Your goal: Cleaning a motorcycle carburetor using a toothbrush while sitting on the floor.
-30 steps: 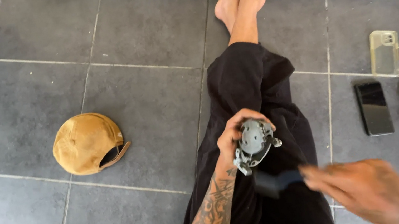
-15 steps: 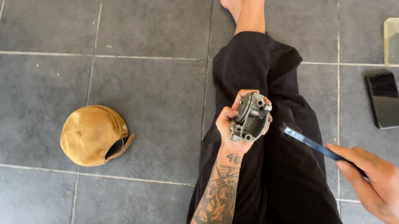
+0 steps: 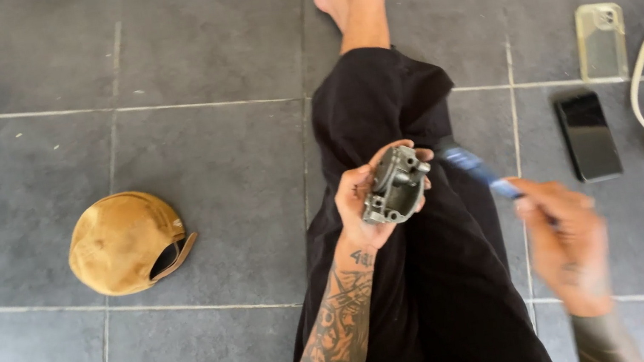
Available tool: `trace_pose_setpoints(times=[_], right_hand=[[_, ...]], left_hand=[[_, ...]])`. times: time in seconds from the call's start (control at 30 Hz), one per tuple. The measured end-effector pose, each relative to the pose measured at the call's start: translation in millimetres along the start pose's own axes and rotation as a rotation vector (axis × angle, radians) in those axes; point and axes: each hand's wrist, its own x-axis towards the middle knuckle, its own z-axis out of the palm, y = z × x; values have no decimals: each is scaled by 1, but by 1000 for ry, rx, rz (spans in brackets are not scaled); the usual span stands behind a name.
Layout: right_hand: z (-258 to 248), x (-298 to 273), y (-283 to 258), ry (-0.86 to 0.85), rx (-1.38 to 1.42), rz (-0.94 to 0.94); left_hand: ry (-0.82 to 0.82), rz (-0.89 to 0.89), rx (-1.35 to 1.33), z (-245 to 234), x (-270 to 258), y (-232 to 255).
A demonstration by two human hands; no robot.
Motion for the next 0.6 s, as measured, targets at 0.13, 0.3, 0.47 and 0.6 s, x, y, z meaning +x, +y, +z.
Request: trace_pose_setpoints(times=[0.13, 0.3, 0.47, 0.6], right_hand=[[16, 3, -15, -343, 236, -221], [15, 9, 25, -18, 121, -138], [2, 16, -10, -213, 159, -236], [5, 18, 1, -310, 202, -298]], left_hand=[[11, -33, 82, 19, -2, 9], [-130, 118, 164, -8, 4, 2], [-141, 76, 174, -22, 6, 2], [-103, 59, 232, -18, 4, 4]])
